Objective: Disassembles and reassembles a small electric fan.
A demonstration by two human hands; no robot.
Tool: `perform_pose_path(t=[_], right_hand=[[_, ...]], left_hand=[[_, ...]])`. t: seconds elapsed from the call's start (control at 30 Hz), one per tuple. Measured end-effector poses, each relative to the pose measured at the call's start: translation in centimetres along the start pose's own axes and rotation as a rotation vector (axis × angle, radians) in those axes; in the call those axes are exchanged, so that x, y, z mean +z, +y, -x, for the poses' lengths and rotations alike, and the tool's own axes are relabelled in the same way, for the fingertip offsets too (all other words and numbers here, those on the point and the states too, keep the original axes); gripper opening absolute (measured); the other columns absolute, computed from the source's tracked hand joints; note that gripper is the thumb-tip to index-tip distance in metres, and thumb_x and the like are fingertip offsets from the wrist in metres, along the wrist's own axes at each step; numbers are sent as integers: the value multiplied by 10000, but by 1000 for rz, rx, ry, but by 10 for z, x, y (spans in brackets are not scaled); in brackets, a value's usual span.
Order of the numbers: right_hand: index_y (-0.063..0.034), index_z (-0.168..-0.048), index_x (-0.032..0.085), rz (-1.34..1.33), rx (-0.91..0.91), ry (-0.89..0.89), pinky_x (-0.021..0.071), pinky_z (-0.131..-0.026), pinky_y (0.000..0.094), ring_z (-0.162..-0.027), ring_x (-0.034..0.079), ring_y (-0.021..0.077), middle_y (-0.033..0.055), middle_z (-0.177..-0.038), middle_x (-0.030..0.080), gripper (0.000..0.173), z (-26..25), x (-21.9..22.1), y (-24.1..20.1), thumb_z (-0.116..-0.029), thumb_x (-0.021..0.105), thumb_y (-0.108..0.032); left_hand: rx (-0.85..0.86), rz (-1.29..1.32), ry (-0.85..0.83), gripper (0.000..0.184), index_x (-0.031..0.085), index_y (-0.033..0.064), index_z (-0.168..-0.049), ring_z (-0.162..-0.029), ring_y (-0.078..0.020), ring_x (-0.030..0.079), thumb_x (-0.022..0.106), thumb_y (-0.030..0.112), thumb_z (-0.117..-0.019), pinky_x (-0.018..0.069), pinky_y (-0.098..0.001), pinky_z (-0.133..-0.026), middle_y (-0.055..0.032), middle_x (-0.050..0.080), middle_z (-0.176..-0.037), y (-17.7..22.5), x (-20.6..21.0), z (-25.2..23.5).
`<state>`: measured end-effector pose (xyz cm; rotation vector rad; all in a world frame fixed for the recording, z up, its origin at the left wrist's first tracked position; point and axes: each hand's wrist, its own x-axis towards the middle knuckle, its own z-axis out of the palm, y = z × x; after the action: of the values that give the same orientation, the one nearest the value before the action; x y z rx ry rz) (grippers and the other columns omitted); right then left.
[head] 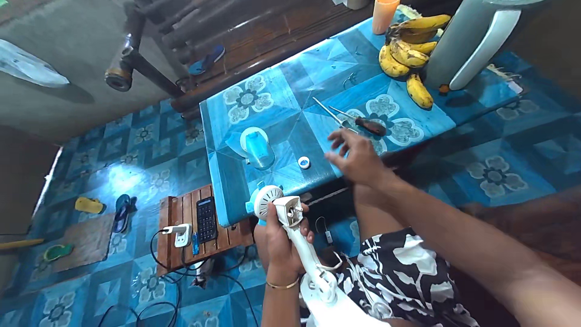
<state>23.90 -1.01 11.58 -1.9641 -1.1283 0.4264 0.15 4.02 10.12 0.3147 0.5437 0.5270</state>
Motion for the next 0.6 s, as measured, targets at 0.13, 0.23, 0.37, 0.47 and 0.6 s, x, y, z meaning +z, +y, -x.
perform_pose_path(t=[0.13,0.23,0.37,0.47,0.6], right_hand=[[-53,-1285,580,-482,85,-351,553,-664,284,-694,622,84,34,-939,666,404,70,21,-32,-951,685,-254],[-30,-1324,520,-708,161,-343,578,-698,231,-758,650,47,38,-1050,647,544,96,48,-28,-902,715,-313],[4,-1442,450,-809,154,-283,574,-887,240,-1012,674,67,73,-1222,648,682,112,74,-14,-904,735,-304],[28,-1436,441,-870,165,-308,577,-910,251,-1028,679,75,79,-1223,652,616,116,78,-11,-943,700,-235],[42,-1386,462,-922,134,-265,586,-919,256,-1032,691,78,71,-1194,673,535,120,78,-15,-964,686,-199]], left_hand=[[81,-129,78,760,634,50,-1007,-482,-156,621,115,602,-1061,556,-305,-437,-101,680,-729,-15,14,-3],[325,-342,214,536,591,29,-1057,-682,-118,699,174,358,-1128,615,-289,-631,-56,690,-781,-32,29,4],[476,-613,370,359,545,-29,-1177,-853,-82,675,295,221,-1116,580,-260,-802,-51,659,-923,-57,21,6],[463,-757,365,372,549,-45,-1174,-870,-18,652,275,200,-1116,555,-206,-832,-20,643,-921,-62,17,13],[463,-1208,305,464,611,-92,-1136,-960,-38,642,359,291,-1065,522,-249,-917,-75,670,-972,-55,-1,25]])
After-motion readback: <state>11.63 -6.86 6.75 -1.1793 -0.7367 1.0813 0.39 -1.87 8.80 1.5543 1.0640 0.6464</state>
